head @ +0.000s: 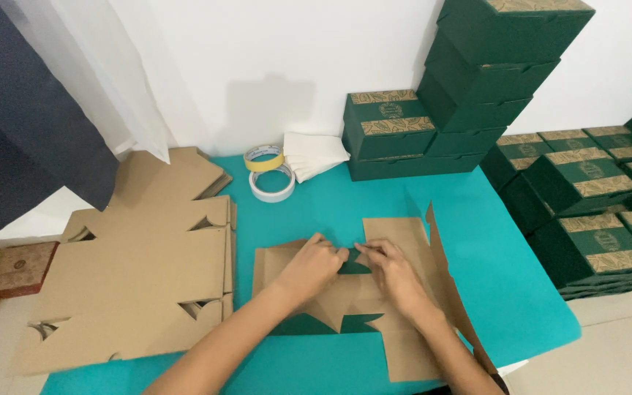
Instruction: The person assembles a flat cardboard box by folding its sides and tucking in the flaps to form a rectangular container. They then place a white cloth inside the box and close the lid.
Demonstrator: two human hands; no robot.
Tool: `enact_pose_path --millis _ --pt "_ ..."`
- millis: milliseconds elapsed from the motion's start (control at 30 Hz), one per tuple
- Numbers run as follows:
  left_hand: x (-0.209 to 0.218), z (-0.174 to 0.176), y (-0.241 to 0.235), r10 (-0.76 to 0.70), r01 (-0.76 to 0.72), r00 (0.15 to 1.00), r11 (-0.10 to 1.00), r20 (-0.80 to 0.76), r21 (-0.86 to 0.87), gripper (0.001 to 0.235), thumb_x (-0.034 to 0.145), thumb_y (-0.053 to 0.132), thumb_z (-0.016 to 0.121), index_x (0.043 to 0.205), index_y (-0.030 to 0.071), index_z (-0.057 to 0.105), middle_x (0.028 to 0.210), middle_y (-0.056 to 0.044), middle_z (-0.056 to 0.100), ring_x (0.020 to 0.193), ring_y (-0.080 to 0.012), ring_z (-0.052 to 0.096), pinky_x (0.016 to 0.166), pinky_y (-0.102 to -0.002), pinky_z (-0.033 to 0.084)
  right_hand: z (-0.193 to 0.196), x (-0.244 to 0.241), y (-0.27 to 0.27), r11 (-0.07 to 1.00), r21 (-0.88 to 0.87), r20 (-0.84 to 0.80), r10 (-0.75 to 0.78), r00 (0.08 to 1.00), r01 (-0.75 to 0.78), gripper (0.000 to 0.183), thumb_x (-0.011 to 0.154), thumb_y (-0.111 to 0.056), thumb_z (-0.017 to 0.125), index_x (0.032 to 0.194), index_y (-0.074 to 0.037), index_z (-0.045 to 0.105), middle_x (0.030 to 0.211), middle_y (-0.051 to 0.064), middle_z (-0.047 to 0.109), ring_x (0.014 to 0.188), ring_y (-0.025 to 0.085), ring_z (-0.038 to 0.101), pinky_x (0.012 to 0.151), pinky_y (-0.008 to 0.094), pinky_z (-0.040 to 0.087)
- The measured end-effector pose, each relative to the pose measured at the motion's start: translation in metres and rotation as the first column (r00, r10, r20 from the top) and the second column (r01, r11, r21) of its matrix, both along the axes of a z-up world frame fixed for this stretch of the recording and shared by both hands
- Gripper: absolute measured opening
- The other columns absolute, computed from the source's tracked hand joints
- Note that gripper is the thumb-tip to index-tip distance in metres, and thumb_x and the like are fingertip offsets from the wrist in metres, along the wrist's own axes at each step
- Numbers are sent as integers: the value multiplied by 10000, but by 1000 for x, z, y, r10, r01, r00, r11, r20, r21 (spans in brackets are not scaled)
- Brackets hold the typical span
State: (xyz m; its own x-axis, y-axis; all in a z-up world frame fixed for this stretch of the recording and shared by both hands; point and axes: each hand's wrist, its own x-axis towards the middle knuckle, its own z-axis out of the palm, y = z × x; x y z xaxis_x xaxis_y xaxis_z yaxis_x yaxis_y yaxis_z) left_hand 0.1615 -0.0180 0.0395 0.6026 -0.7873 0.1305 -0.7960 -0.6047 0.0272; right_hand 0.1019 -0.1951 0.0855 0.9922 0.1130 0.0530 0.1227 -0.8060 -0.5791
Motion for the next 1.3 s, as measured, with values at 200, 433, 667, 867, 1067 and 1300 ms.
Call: enact_pose_path --millis 200,433,667,867,1067,1300 --pt "-34 29 11 -2 2 1000 1000 -12 11 404 861 127 625 1234 -26 608 1208 -211 682 1206 -307 602 1051 -462 332 -1 -6 -2 907 -402 69 170 983 -129 385 916 -29 555 1263 -167 650 1218 64 565 1080 256 596 928 358 551" --pt "-17 -5 22 25 -25 1000 997 -6 -71 411 834 103 587 1237 24 614 1107 -158 729 1183 -263 610 1056 -488 286 -64 -3 -13 631 -771 292 228 929 87 413 1009 -226 391 1362 -394 523 1244 -56 496 1173 169 514 846 311 502" --pt "-15 -36 21 -16 66 972 976 234 -209 395 924 111 514 1275 -51 594 1003 -179 676 1059 -305 562 955 -530 336 -66 -7 -26 628 -732 535 291 793 264 508 864 -224 525 1365 -298 551 1148 -81 579 975 155 575 640 295 495" --pt "-36 15 52 204 -156 969 944 141 -291 401 865 112 601 1258 37 583 1304 -156 565 1147 -316 548 900 -511 376 -74 -6 -36 645 -735 468 261 844 208 529 877 -309 458 1404 -336 493 1175 -42 561 989 186 571 712 316 483" --pt "-54 19 103 622 -738 662 638 -418 -218 604 981 341 499 1409 -35 299 997 -186 534 868 -392 569 682 -500 473 -93 6 -52 888 -455 271 66 960 68 593 888 -158 459 1419 -421 488 1337 31 524 1122 286 544 808 469 486" --pt "-66 15 104 532 -753 640 578 -554 -315 665 959 221 475 1522 73 152 800 -104 663 710 -374 663 623 -504 473 -110 16 -50 940 -341 436 131 890 29 579 850 -219 513 1413 -355 529 1275 44 563 1074 300 554 814 459 443"
